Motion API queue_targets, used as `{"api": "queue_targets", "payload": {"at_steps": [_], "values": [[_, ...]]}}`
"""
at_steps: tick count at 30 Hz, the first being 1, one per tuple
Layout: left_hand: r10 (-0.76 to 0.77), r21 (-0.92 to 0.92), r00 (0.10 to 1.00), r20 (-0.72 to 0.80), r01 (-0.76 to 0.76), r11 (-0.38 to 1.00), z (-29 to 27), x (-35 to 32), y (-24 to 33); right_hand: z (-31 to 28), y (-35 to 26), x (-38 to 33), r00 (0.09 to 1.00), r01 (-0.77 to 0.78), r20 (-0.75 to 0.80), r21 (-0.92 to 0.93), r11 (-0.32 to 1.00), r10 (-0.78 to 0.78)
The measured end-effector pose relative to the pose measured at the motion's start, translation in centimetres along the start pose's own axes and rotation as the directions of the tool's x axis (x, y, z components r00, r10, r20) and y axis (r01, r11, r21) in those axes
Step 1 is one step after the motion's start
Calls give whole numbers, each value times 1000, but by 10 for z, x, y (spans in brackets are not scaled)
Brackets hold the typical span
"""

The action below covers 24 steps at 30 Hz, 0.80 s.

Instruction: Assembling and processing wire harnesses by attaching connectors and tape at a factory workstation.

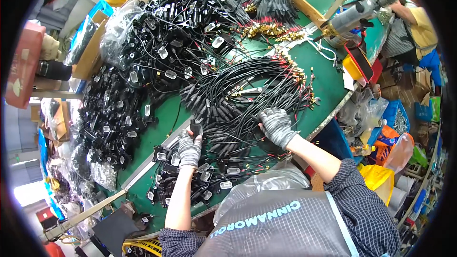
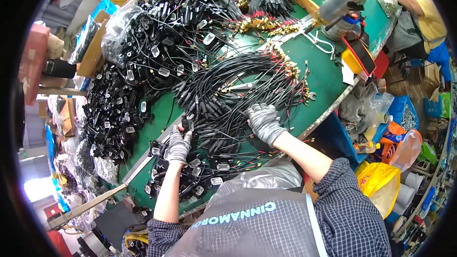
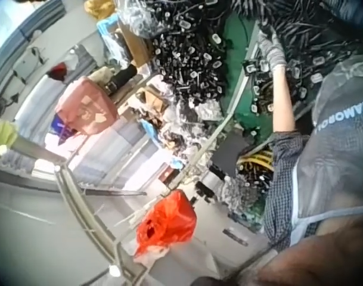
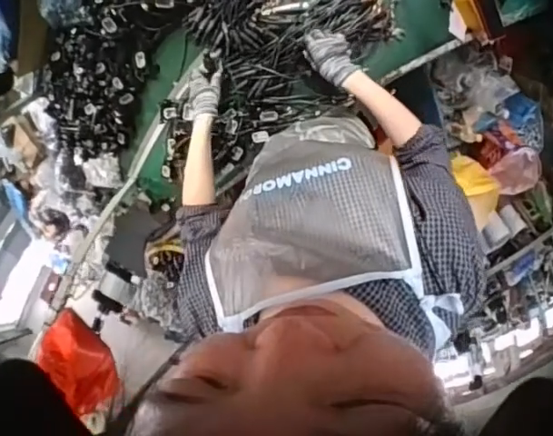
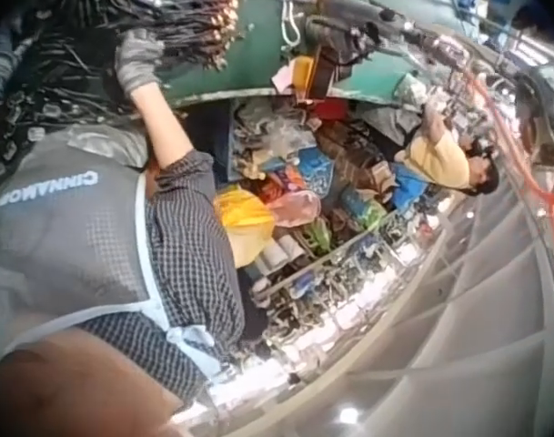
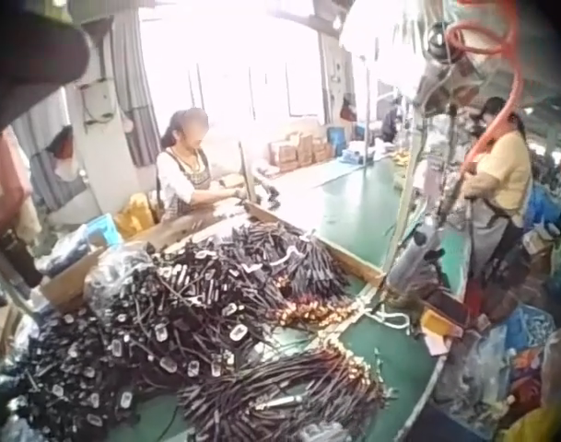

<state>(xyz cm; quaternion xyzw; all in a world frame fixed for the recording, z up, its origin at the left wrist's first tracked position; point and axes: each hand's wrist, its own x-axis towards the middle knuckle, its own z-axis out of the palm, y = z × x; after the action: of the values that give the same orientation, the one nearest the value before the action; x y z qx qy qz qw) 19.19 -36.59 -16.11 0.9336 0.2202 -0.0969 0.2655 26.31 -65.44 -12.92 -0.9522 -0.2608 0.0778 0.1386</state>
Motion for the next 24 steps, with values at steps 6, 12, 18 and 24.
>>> {"api": "queue_targets", "payload": {"at_steps": [6,12,18,24], "values": [[-22,-510,991,-136,-51,859,-31,-22,23,-17,6,-8,977,-203,-26,209,957,212],[472,-323,881,26,-439,838,-54,-101,87,-80,-41,-41,980,196,-75,492,848,-183],[348,-545,925,151,-215,811,-18,-160,93,-65,-51,-69,865,493,-73,315,811,-497],[369,-604,924,99,-239,760,-18,-170,98,-77,-51,-74,831,525,3,329,785,-556]]}}
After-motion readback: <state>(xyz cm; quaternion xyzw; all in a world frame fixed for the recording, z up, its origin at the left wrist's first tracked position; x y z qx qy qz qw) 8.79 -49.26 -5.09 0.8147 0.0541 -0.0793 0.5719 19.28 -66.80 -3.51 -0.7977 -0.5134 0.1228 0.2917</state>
